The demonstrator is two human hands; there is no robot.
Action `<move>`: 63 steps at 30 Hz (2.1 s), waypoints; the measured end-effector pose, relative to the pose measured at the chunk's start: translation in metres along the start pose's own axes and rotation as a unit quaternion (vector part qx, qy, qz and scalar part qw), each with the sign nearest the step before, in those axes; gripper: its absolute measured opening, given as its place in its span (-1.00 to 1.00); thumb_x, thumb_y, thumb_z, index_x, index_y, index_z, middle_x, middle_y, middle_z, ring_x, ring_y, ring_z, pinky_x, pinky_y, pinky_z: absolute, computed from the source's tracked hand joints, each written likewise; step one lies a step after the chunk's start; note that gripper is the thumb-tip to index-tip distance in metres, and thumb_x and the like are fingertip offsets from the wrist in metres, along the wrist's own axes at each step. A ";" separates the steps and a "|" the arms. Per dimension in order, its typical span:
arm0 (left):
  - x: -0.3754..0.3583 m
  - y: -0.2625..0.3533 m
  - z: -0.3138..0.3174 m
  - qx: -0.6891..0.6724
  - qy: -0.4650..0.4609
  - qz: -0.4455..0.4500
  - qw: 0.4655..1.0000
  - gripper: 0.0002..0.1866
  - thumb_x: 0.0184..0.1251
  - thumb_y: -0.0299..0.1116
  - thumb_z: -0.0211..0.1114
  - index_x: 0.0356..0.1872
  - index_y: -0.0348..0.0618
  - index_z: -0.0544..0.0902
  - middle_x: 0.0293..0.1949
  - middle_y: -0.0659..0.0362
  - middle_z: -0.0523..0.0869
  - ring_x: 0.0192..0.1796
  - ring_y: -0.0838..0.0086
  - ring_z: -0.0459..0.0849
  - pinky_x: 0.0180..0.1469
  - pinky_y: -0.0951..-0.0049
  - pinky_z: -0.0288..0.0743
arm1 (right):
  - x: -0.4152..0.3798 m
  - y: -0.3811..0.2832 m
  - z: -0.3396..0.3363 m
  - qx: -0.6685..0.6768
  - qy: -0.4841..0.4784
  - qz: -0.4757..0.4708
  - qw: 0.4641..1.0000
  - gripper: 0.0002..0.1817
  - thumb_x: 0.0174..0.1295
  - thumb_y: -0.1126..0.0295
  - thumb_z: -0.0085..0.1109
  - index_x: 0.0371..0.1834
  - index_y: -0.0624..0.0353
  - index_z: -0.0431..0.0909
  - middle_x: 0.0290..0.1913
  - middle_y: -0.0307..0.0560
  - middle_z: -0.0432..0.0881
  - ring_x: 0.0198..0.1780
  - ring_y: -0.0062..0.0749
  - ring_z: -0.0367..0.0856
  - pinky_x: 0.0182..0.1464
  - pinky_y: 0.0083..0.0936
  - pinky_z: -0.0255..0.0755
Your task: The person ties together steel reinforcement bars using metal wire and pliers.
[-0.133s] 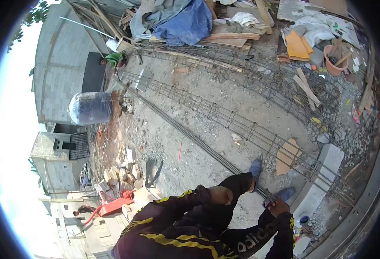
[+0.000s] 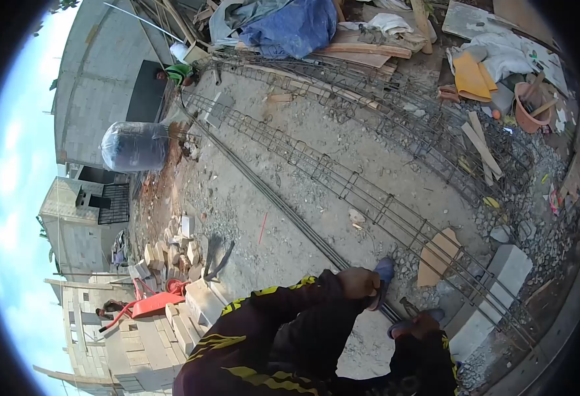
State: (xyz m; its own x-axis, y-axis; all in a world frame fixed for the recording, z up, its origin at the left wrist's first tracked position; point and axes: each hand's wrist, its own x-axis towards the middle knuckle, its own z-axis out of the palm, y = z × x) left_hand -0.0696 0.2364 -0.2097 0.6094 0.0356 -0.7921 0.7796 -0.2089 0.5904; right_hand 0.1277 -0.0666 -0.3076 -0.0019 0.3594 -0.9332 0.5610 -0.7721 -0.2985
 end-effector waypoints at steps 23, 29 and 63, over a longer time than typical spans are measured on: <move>0.364 -0.129 -0.209 0.418 0.066 0.096 0.901 0.05 0.02 0.45 0.27 0.31 -0.31 0.41 0.10 -0.22 0.62 0.18 -0.02 0.60 0.21 0.16 0.45 | 0.415 -0.047 0.015 -0.195 0.198 -0.196 0.940 -0.66 0.36 0.24 0.00 0.10 0.20 0.41 0.02 0.15 0.55 0.09 0.05 0.56 0.08 -0.20 0.43; 0.360 -0.155 -0.215 0.413 0.091 0.129 0.897 0.17 -0.10 0.48 0.33 0.35 -0.35 0.33 0.15 -0.27 0.58 0.22 -0.06 0.56 0.25 0.16 0.41 | 0.428 -0.058 0.038 -0.112 0.243 -0.170 0.949 -0.59 0.24 0.34 0.07 0.14 0.23 0.36 0.09 0.20 0.51 0.15 0.04 0.54 0.18 -0.13 0.38; 0.295 -0.125 -0.200 0.411 0.153 -0.018 0.898 -0.01 -0.42 0.37 0.58 0.01 -0.27 0.68 -0.01 -0.07 0.72 0.11 0.09 0.66 0.22 0.10 0.40 | 0.253 0.024 -0.196 0.043 0.448 -0.053 0.892 -0.22 0.01 -0.35 0.23 -0.64 0.35 0.62 -0.69 0.12 0.56 -0.49 -0.06 0.66 -0.33 -0.13 0.47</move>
State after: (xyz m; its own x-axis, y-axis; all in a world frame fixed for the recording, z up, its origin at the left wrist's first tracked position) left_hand 0.0416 0.4682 -0.4856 0.6944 0.2976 -0.6552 0.5063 -0.8491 0.1510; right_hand 0.3026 0.1084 -0.5122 0.6327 0.6765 -0.3768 0.5306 -0.7331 -0.4254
